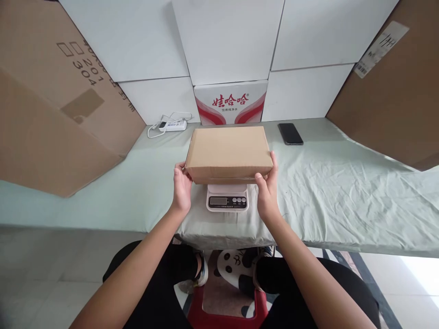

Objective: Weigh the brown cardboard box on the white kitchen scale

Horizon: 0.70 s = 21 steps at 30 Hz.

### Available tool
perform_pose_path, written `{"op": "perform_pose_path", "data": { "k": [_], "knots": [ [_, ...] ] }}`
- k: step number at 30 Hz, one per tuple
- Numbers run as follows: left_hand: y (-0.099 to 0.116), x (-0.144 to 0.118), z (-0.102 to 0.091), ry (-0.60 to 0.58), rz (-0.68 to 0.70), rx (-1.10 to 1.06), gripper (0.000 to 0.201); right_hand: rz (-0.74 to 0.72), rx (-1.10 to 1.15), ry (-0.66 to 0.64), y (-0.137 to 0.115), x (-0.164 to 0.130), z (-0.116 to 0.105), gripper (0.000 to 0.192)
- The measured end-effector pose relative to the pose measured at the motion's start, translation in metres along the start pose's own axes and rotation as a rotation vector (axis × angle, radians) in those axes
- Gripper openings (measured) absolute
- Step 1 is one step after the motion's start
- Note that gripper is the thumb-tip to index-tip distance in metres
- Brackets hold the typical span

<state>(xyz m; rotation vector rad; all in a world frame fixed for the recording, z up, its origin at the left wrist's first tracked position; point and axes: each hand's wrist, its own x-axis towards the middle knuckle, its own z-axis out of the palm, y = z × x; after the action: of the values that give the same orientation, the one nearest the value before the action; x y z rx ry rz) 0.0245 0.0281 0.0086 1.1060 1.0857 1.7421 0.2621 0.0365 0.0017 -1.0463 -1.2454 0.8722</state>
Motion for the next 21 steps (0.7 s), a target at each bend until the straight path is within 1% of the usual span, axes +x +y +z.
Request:
{"op": "perform_pose_path", "data": {
  "k": [4, 7, 10, 16, 19, 21],
  "knots": [
    [-0.003, -0.005, -0.001, 0.021, -0.02, 0.044, 0.069, -0.009, -0.066, 0.002, -0.002, 0.001, -0.002, 0.094],
    [-0.006, -0.005, -0.004, 0.042, -0.062, 0.103, 0.065, -0.011, -0.109, 0.002, -0.001, 0.002, -0.001, 0.094],
    [-0.005, -0.003, -0.003, 0.054, -0.088, 0.143, 0.062, -0.033, -0.098, 0.012, 0.003, 0.002, 0.0, 0.093],
    [-0.002, -0.001, 0.0, 0.059, -0.098, 0.134, 0.054, -0.038, -0.084, 0.035, 0.005, 0.002, 0.002, 0.087],
    [-0.007, 0.0, -0.004, 0.053, -0.096, 0.134, 0.058, -0.032, -0.085, 0.037, 0.004, 0.001, 0.002, 0.087],
    [-0.011, 0.003, -0.009, 0.048, -0.057, 0.119, 0.064, -0.042, -0.105, 0.033, 0.004, 0.001, 0.001, 0.087]
  ]
}}
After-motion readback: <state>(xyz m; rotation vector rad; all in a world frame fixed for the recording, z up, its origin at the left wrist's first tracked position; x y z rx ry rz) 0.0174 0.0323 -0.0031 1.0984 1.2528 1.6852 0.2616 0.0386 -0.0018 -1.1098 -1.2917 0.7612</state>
